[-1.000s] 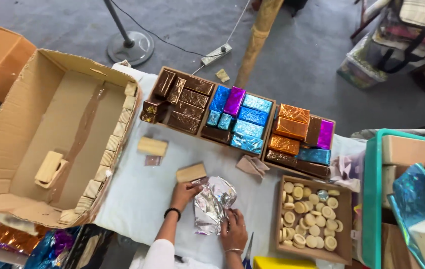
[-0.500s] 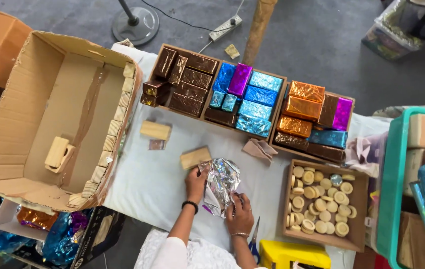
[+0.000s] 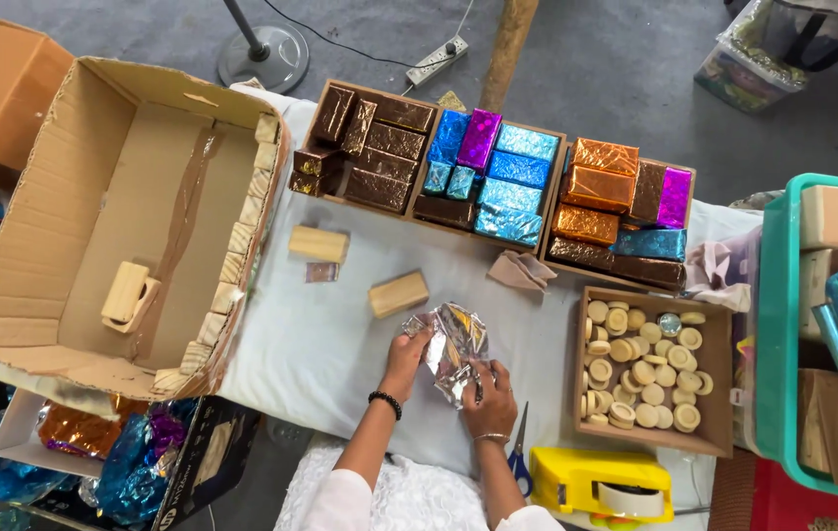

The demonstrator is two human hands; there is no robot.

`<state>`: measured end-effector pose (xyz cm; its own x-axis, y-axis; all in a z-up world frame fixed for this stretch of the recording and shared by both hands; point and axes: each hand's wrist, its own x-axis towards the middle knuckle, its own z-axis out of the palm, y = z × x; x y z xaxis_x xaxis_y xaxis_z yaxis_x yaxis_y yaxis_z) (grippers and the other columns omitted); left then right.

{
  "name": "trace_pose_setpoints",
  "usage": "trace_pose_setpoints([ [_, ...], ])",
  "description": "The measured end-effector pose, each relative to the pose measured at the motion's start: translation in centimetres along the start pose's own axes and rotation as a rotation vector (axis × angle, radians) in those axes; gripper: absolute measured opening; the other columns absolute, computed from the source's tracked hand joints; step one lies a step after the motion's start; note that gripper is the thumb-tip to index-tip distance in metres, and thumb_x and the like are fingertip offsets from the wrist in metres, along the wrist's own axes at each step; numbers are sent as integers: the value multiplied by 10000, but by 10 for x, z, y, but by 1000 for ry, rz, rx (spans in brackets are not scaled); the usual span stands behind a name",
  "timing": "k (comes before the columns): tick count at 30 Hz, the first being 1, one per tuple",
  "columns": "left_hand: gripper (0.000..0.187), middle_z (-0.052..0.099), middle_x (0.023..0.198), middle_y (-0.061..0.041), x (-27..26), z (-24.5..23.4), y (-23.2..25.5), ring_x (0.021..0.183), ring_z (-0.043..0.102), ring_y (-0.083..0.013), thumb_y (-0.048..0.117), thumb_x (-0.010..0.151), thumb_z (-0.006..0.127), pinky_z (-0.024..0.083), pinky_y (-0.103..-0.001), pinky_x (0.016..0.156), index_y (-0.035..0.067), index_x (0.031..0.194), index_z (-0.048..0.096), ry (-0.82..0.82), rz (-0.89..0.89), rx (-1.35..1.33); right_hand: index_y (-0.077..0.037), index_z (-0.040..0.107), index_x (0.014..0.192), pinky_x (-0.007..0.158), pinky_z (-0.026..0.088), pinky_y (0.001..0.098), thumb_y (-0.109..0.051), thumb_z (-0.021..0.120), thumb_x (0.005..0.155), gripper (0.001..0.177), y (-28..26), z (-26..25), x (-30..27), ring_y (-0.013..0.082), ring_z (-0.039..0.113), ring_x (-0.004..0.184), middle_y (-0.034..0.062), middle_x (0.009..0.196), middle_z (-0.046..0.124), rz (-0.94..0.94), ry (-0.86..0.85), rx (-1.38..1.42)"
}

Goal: Wrapping small rectangular soap blocks in decorative foil and plastic packaging.

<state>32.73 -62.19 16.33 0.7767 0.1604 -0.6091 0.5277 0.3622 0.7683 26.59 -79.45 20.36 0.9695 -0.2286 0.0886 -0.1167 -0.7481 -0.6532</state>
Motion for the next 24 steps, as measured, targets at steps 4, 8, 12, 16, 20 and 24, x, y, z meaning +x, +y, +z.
trace_pose_setpoints([
  [4,279,709,888,36,-35,3,33,772,589,-54,280,945,686,472,-245,720,53,1095,748,34,28,-18,-266,741,1134,792,568,430,-184,683,808,341,-4,-5,-2,299,699,984,57,1272,639,27,-15,36],
  [8,314,747,1018,41,-61,-6,45,906,647,-40,253,921,667,496,-214,835,41,1142,735,39,44,10,-243,732,1132,778,564,433,-183,688,812,328,1,-1,-5,303,696,971,42,1255,640,26,-23,33],
  [12,336,706,990,-8,-70,-23,24,855,559,-86,253,978,671,448,-270,777,-21,1162,734,62,24,138,-234,731,1146,773,564,422,-171,685,836,320,13,2,-9,295,699,937,37,1266,632,16,-5,94],
  [16,322,727,1004,34,-84,-26,24,879,600,-46,246,949,660,480,-226,811,7,1153,730,-19,123,53,-225,728,1140,760,552,430,-171,703,814,331,12,-1,-9,298,695,911,41,1236,635,-5,-33,85],
  [20,350,646,865,44,-98,-18,36,769,482,-55,306,980,703,402,-255,680,-8,1110,787,15,155,204,-210,721,1133,754,555,419,-184,707,825,309,11,-3,-7,297,694,905,46,1231,637,-28,-1,128],
  [24,333,743,910,69,-121,-16,47,809,603,-14,321,952,673,487,-195,742,20,1070,754,3,202,132,-168,702,1231,845,554,422,-152,663,913,320,19,-8,-11,335,668,1050,116,1260,612,-144,76,229],
])
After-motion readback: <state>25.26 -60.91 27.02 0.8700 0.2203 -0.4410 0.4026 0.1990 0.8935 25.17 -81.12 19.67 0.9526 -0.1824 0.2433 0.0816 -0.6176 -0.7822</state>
